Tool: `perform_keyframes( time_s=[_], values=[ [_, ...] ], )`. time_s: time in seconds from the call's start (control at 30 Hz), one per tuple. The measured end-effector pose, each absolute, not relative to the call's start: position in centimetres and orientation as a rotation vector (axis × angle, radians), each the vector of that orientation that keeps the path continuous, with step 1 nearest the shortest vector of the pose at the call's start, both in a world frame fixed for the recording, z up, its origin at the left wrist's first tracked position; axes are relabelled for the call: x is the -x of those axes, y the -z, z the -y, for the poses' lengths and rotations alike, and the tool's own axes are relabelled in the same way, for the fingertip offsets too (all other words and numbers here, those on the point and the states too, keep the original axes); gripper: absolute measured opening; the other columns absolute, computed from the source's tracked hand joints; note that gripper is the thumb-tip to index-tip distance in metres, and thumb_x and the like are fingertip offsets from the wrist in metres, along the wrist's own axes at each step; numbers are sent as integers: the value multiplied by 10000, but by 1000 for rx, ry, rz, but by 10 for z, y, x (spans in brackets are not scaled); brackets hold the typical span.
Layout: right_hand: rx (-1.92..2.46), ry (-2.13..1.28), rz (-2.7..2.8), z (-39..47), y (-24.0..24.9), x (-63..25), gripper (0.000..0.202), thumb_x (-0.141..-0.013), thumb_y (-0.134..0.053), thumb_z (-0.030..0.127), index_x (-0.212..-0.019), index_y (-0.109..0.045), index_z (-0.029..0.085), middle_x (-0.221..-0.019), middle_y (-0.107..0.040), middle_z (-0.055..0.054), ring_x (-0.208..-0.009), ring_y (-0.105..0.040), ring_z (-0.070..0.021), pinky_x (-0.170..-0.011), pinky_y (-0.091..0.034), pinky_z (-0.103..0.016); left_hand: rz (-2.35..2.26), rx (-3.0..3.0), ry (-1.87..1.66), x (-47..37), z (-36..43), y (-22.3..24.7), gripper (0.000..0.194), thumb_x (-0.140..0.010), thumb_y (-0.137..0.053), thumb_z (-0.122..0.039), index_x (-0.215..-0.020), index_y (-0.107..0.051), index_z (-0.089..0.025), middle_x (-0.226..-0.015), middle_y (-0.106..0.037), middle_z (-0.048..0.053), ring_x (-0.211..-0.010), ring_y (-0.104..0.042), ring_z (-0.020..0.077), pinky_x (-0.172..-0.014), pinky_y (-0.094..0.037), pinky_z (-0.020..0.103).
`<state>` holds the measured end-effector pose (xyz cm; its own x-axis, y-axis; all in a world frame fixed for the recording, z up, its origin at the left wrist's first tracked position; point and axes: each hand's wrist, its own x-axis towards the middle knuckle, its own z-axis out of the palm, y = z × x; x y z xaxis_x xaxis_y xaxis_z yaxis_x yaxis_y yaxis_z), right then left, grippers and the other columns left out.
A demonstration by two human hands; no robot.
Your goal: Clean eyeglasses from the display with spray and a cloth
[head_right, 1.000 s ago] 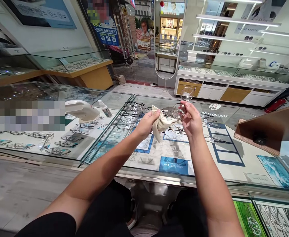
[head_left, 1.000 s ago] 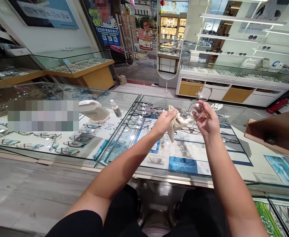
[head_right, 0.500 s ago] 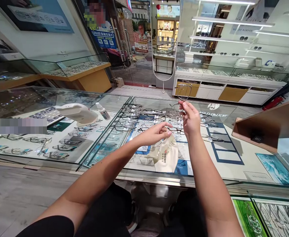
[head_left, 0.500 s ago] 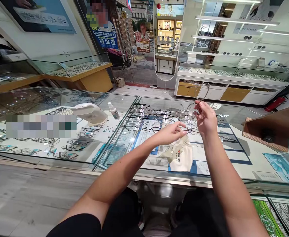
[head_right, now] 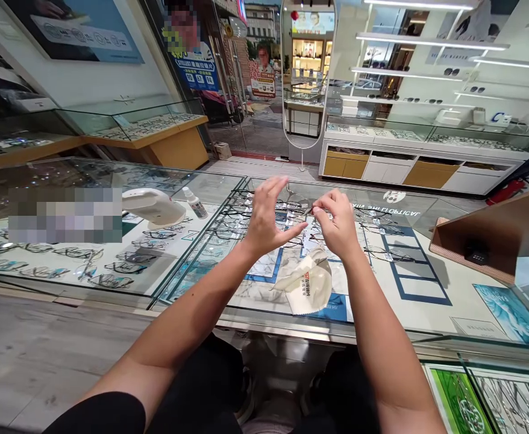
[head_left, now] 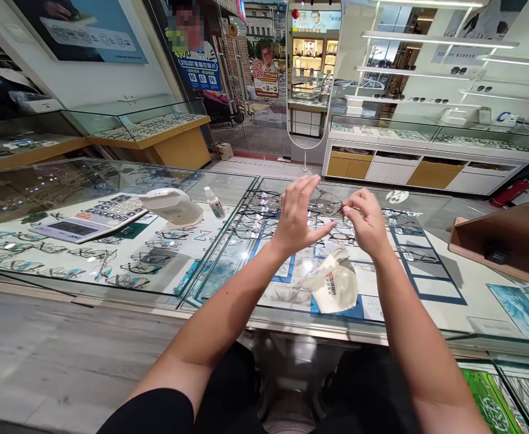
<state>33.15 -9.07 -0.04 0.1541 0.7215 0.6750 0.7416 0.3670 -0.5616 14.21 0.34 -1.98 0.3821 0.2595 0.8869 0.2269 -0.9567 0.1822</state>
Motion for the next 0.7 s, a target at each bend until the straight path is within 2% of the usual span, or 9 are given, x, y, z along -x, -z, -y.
perform_keyframes(
  time_s=[0.17, 0.33, 0.47, 0.57, 0.7],
  values=[
    [1435, 57, 1600, 94, -1, -329, 207, -967, -564, 313, -804, -676, 252, -945, -648, -51, -989, -580, -287, -978, -399, -505, -425, -2626, -1567, -140, -4, 18, 635, -944, -750, -540, -1443, -602, -176, -1393, -710, 176, -1394, -613, 341, -1200, -424, 493],
    [1462, 54, 1591, 96, -2, -331, 224, -965, -550, 297, -783, -672, 250, -959, -653, -53, -1010, -577, -290, -971, -389, -509, -452, -2570, -1440, -139, -4, 15, 643, -909, -784, -594, -1384, -648, -183, -1298, -753, 168, -1234, -695, 325, -1093, -515, 476],
    [1481, 62, 1585, 96, -2, -332, 216, -972, -562, 313, -799, -677, 250, -964, -658, -54, -1024, -586, -295, -998, -393, -525, -438, -2510, -1415, -140, -2, 16, 580, -923, -780, -574, -1338, -667, -185, -1273, -759, 162, -1232, -700, 309, -1082, -538, 456],
    [1424, 76, 1537, 96, -2, -334, 158, -961, -635, 410, -978, -705, 269, -1069, -683, -60, -1078, -609, -304, -1039, -422, -530, -484, -2382, -1494, -140, -3, 17, 573, -911, -799, -567, -1316, -666, -184, -1269, -753, 157, -1227, -701, 293, -1091, -541, 447],
    [1339, 48, 1452, 93, 1, -335, 523, -898, -766, 524, -1354, -615, 318, -1323, -654, -97, -1211, -615, -315, -1099, -453, -523, -594, -2059, -1599, -138, -10, 16, 598, -886, -824, -581, -1314, -656, -198, -1254, -745, 138, -1178, -717, 249, -1084, -553, 423]
  ],
)
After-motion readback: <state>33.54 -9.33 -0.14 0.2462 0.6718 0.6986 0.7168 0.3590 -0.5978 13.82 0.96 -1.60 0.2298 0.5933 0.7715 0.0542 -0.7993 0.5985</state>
